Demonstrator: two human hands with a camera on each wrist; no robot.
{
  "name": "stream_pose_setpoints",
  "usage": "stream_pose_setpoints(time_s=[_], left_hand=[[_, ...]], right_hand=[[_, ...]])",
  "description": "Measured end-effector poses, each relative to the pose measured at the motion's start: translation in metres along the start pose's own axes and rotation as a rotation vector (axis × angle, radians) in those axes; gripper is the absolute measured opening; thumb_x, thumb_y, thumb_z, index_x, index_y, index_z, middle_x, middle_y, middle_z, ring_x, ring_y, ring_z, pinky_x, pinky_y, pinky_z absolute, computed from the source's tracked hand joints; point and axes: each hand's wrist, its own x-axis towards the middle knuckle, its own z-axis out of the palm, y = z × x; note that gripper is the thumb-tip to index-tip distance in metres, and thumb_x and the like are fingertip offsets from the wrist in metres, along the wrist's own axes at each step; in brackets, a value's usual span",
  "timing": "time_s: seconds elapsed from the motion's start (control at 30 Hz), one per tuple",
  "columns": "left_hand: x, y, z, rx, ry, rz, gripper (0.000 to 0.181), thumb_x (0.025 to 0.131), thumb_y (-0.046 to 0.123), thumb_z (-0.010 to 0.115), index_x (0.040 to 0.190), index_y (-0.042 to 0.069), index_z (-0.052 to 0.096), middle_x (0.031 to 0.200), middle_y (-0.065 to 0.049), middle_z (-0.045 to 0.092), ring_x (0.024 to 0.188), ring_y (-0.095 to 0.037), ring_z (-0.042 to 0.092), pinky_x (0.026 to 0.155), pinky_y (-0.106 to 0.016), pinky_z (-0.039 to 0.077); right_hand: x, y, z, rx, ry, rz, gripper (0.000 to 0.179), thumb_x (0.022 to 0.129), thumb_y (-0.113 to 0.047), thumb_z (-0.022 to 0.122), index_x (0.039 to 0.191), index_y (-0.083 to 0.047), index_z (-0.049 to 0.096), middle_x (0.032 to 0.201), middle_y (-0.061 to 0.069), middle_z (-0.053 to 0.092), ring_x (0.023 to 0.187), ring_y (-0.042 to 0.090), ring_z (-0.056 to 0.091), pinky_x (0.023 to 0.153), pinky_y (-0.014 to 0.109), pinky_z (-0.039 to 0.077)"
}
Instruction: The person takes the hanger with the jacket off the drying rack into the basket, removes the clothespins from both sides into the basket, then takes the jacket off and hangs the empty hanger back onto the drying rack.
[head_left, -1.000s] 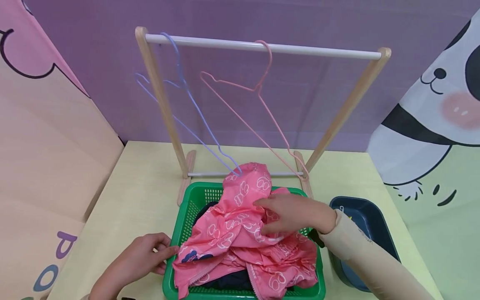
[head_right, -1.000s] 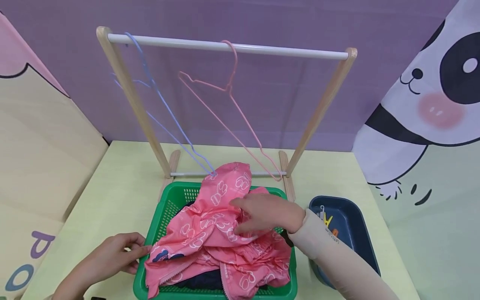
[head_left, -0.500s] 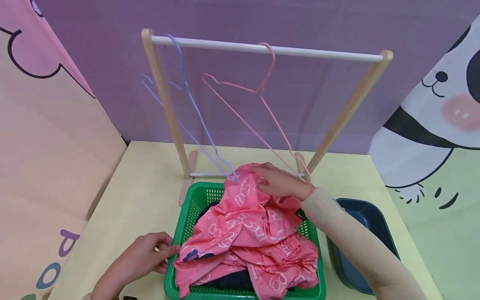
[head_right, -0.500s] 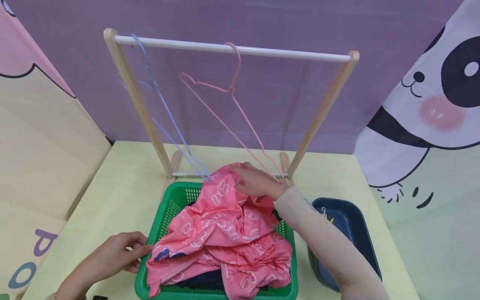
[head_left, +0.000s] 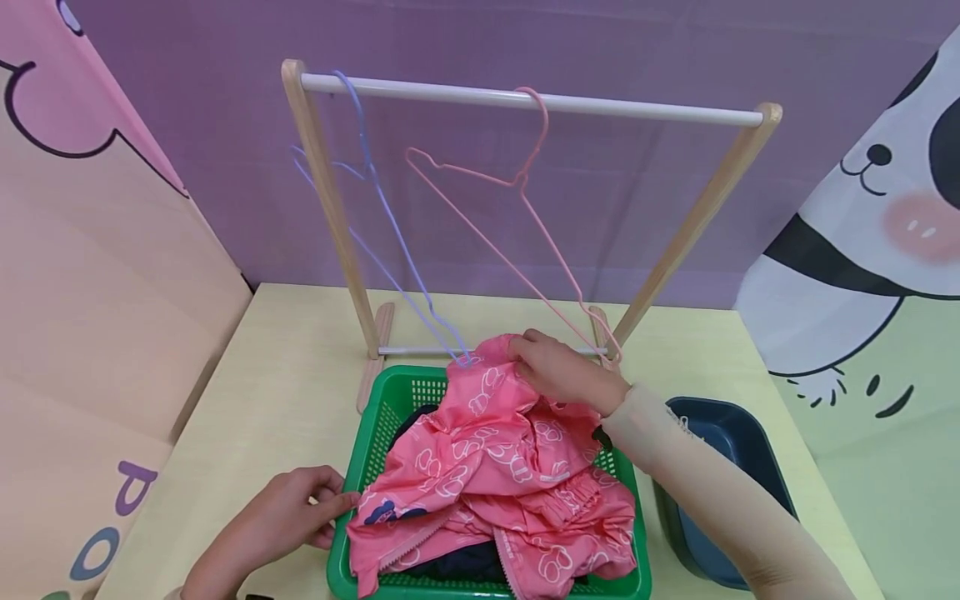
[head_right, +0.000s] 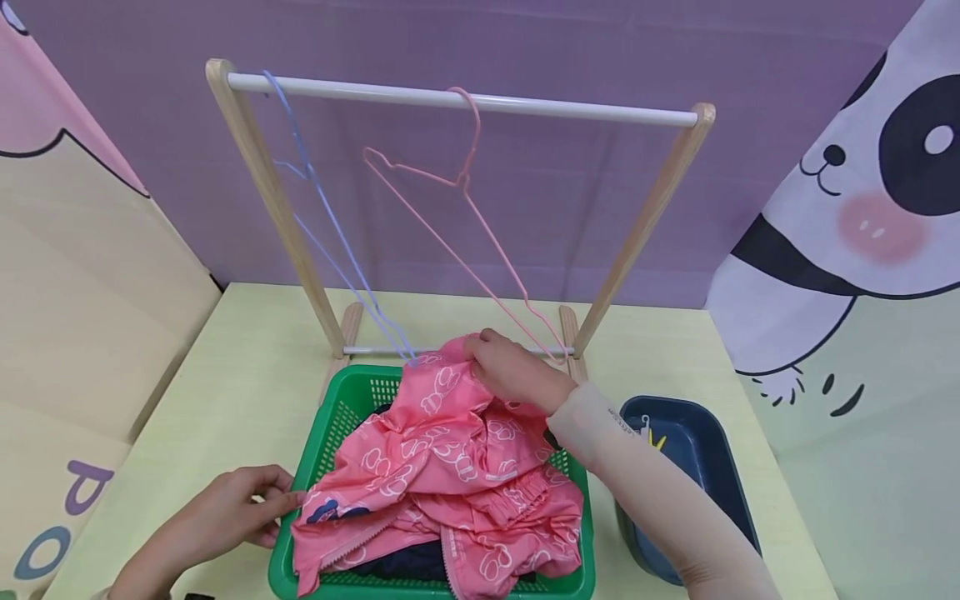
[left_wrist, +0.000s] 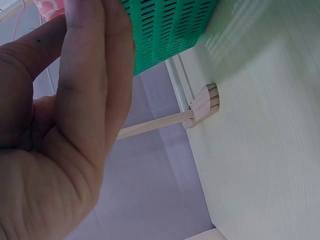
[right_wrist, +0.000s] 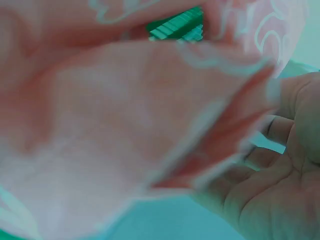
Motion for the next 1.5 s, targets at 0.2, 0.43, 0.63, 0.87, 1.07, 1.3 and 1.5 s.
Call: stream_pose_setpoints(time_s=[0.2, 0.43, 0.63, 0.87, 1.07, 1.3, 1.5], left_hand=[[0.0, 0.0, 0.0, -0.003, -0.006, 0.005, 0.024, 0.093, 0.023, 0.073, 0.098, 0.001, 0.064, 0.077, -0.005, 0.06, 0.063, -0.019, 0.063, 0.062, -0.032, 0.06], [0.0, -0.002, -0.001, -0.024, -0.018, 0.04, 0.024, 0.093, 0.022, 0.073, 0.097, 0.0, 0.064, 0.077, -0.005, 0.06, 0.063, -0.019, 0.064, 0.061, -0.033, 0.06], [-0.002, -0.002, -0.002, -0.024, -0.024, 0.053, 0.025, 0.094, 0.024, 0.072, 0.095, 0.001, 0.064, 0.076, -0.005, 0.06, 0.063, -0.019, 0.064, 0.06, -0.032, 0.06], [-0.002, -0.001, -0.002, -0.011, -0.022, 0.041, 0.026, 0.093, 0.026, 0.072, 0.095, 0.002, 0.064, 0.076, -0.004, 0.06, 0.063, -0.019, 0.063, 0.061, -0.032, 0.06], [-0.001, -0.001, -0.002, 0.009, -0.011, 0.037, 0.025, 0.093, 0.027, 0.073, 0.095, 0.003, 0.064, 0.077, -0.004, 0.059, 0.064, -0.018, 0.063, 0.06, -0.031, 0.06], [0.002, 0.003, 0.002, -0.009, -0.01, 0.032, 0.024, 0.093, 0.025, 0.073, 0.094, 0.003, 0.063, 0.076, -0.004, 0.06, 0.063, -0.018, 0.065, 0.061, -0.031, 0.059], [0.003, 0.004, 0.004, -0.013, -0.008, -0.003, 0.024, 0.093, 0.024, 0.073, 0.095, 0.003, 0.063, 0.077, -0.005, 0.06, 0.062, -0.018, 0.065, 0.062, -0.031, 0.059]], right_hand=[[-0.032, -0.043, -0.01, -0.299, 0.141, -0.173, 0.034, 0.088, -0.007, 0.076, 0.114, 0.0, 0.055, 0.108, 0.015, 0.059, 0.1, 0.028, 0.063, 0.088, 0.037, 0.056], [-0.081, -0.098, -0.032, -0.324, 0.246, -0.325, 0.04, 0.081, -0.014, 0.08, 0.112, -0.002, 0.056, 0.114, 0.013, 0.062, 0.122, 0.031, 0.056, 0.102, 0.042, 0.048], [-0.111, -0.128, -0.043, -0.109, 0.037, -0.29, 0.033, 0.091, -0.019, 0.07, 0.117, -0.012, 0.052, 0.143, 0.006, 0.049, 0.131, 0.019, 0.046, 0.097, 0.031, 0.051], [-0.092, -0.111, -0.007, -0.168, -0.396, -0.298, 0.035, 0.096, -0.031, 0.068, 0.126, -0.024, 0.052, 0.158, 0.003, 0.032, 0.137, 0.024, 0.039, 0.097, 0.035, 0.051], [-0.068, -0.1, 0.037, -0.272, -0.492, -0.28, 0.045, 0.084, -0.027, 0.082, 0.122, -0.034, 0.061, 0.152, 0.002, 0.04, 0.129, 0.046, 0.047, 0.078, 0.038, 0.059], [-0.046, -0.091, 0.052, -0.343, -0.504, -0.195, 0.054, 0.082, -0.017, 0.083, 0.13, -0.034, 0.064, 0.154, 0.004, 0.04, 0.134, 0.05, 0.041, 0.082, 0.053, 0.056], [-0.044, -0.089, 0.052, -0.318, -0.53, -0.199, 0.051, 0.084, -0.017, 0.082, 0.13, -0.031, 0.063, 0.156, 0.005, 0.036, 0.136, 0.052, 0.036, 0.084, 0.056, 0.053]])
